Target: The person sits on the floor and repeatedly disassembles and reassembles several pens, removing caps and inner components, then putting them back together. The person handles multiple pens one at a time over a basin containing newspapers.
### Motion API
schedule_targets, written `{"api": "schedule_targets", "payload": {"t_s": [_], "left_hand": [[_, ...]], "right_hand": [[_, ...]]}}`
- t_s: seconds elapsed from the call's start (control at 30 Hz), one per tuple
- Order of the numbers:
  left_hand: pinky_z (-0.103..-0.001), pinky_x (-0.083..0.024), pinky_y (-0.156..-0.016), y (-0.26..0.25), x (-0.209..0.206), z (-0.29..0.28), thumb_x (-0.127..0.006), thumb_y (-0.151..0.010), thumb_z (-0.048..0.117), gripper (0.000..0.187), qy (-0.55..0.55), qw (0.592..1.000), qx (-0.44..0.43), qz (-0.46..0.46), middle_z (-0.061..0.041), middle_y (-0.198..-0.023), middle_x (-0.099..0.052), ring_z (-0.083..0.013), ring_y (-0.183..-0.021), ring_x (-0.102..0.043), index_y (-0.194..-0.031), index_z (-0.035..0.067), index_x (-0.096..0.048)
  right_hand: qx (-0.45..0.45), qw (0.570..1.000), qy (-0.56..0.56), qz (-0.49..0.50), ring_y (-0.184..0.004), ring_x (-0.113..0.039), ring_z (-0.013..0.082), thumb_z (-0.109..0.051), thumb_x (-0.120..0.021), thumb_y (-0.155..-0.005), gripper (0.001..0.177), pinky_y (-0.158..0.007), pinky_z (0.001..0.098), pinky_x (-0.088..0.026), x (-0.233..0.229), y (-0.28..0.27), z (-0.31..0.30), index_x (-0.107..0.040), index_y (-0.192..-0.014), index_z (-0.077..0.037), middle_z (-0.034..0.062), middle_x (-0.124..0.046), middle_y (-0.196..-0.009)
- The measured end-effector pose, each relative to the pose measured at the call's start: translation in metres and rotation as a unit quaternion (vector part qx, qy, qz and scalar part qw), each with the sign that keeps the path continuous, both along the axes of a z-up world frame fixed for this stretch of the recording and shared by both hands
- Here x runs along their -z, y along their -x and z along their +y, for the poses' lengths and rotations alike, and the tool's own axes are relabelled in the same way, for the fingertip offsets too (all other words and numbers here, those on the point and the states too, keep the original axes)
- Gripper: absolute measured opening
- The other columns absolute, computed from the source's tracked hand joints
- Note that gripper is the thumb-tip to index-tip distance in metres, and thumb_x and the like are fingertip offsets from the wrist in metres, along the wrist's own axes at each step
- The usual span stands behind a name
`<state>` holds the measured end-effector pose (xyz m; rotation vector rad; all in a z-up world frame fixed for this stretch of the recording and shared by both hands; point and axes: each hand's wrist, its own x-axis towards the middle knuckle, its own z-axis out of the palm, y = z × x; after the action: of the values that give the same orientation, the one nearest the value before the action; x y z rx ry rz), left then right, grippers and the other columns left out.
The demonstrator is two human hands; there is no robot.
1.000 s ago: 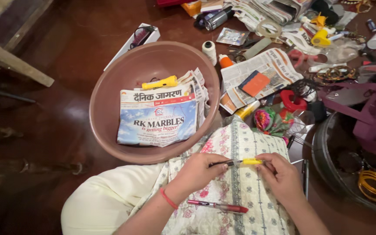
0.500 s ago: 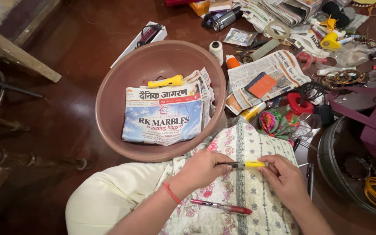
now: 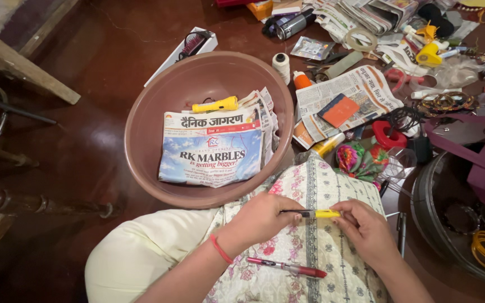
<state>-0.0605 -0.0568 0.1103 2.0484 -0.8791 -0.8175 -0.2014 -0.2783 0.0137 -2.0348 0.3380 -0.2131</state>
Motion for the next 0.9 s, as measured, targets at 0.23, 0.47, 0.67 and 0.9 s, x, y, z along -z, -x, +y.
{"api": "schedule_targets", "payload": {"t_s": [0.23,0.47,0.67,0.9], "left_hand": [[-0.037,-0.056,-0.070,0.001,0.001,-0.002,-0.064,-0.090,0.021,0.020,0.006,0.999,0.007,-0.052,-0.003,-0.080,-0.076,-0.0233,-0.075,-0.073,-0.102,0.021,-0.080],[-0.044,-0.054,-0.071,0.000,0.001,-0.004,-0.066,-0.089,0.024,0.018,-0.013,0.990,0.056,-0.131,-0.005,-0.085,-0.075,-0.0294,-0.081,-0.070,-0.102,0.022,-0.079],[-0.044,-0.054,-0.073,0.002,-0.002,-0.007,-0.066,-0.089,0.024,0.018,-0.025,0.990,0.057,-0.124,-0.005,-0.085,-0.075,-0.0294,-0.082,-0.070,-0.103,0.021,-0.078],[-0.036,-0.054,-0.067,0.004,0.011,-0.006,-0.065,-0.092,0.023,0.018,-0.012,1.000,-0.010,0.006,-0.005,-0.074,-0.073,-0.0200,-0.069,-0.068,-0.103,0.016,-0.078]], "right_hand": [[0.003,0.999,-0.005,0.034,-0.071,-0.066,0.0098,-0.005,-0.074,-0.085,0.022,-0.065,0.0249,-0.054,0.003,-0.001,-0.001,-0.070,-0.107,-0.003,0.0060,-0.067,-0.092],[-0.010,0.999,-0.024,0.046,-0.075,-0.068,0.0110,-0.007,-0.073,-0.086,0.022,-0.067,0.0266,-0.055,0.008,0.000,-0.003,-0.070,-0.108,-0.003,0.0068,-0.069,-0.092],[-0.026,0.999,-0.009,0.036,-0.076,-0.073,0.0105,-0.008,-0.073,-0.085,0.021,-0.068,0.0260,-0.057,0.002,-0.002,-0.003,-0.069,-0.105,-0.003,0.0054,-0.073,-0.091],[0.012,0.999,-0.031,0.040,-0.066,-0.058,0.0097,-0.010,-0.072,-0.087,0.027,-0.061,0.0253,-0.048,0.005,-0.005,-0.005,-0.068,-0.113,-0.003,0.0041,-0.067,-0.080]]}}
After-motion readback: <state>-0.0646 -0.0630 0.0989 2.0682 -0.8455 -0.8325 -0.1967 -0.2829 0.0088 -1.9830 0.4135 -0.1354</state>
